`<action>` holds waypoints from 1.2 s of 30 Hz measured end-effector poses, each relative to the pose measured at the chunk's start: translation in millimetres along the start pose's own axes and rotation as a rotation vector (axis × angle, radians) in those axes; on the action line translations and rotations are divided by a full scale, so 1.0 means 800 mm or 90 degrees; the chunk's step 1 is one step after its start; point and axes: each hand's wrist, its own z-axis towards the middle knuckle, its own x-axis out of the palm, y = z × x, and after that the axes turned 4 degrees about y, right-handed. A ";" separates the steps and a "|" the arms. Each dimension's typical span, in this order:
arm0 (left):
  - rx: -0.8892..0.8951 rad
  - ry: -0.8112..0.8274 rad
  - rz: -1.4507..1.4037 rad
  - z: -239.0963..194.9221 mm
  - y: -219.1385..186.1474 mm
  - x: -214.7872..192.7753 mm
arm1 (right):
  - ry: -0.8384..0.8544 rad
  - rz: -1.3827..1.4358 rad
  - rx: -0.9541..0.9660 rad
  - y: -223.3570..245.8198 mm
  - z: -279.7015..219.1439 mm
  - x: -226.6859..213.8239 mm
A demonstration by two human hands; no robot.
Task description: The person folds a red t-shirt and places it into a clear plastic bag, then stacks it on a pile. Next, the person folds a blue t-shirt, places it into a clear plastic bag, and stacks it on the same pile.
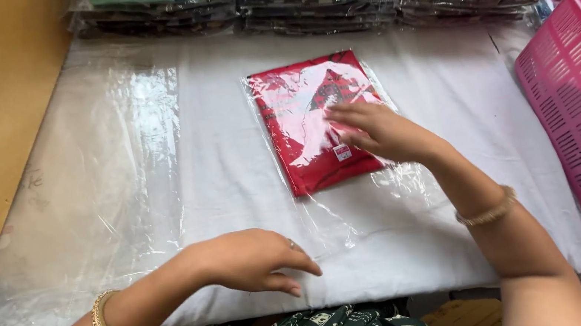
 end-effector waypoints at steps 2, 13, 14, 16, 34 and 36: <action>-0.021 -0.060 0.013 0.012 0.011 -0.001 | 0.028 0.009 -0.028 0.033 -0.027 -0.009; -0.394 -0.564 -0.440 0.078 0.085 -0.051 | -0.024 -0.218 0.032 -0.014 -0.044 0.077; -0.389 -0.562 -0.505 0.087 0.085 -0.040 | -0.015 -0.238 0.047 -0.006 -0.043 0.078; -0.382 -0.566 -0.566 0.109 0.103 -0.019 | -0.009 -0.261 0.057 0.003 -0.040 0.078; -0.340 -0.410 0.176 0.092 -0.067 -0.234 | -0.372 0.494 0.141 -0.097 -0.093 0.009; -0.244 -0.284 0.112 0.126 -0.034 -0.212 | -0.412 0.503 0.178 -0.103 -0.096 0.011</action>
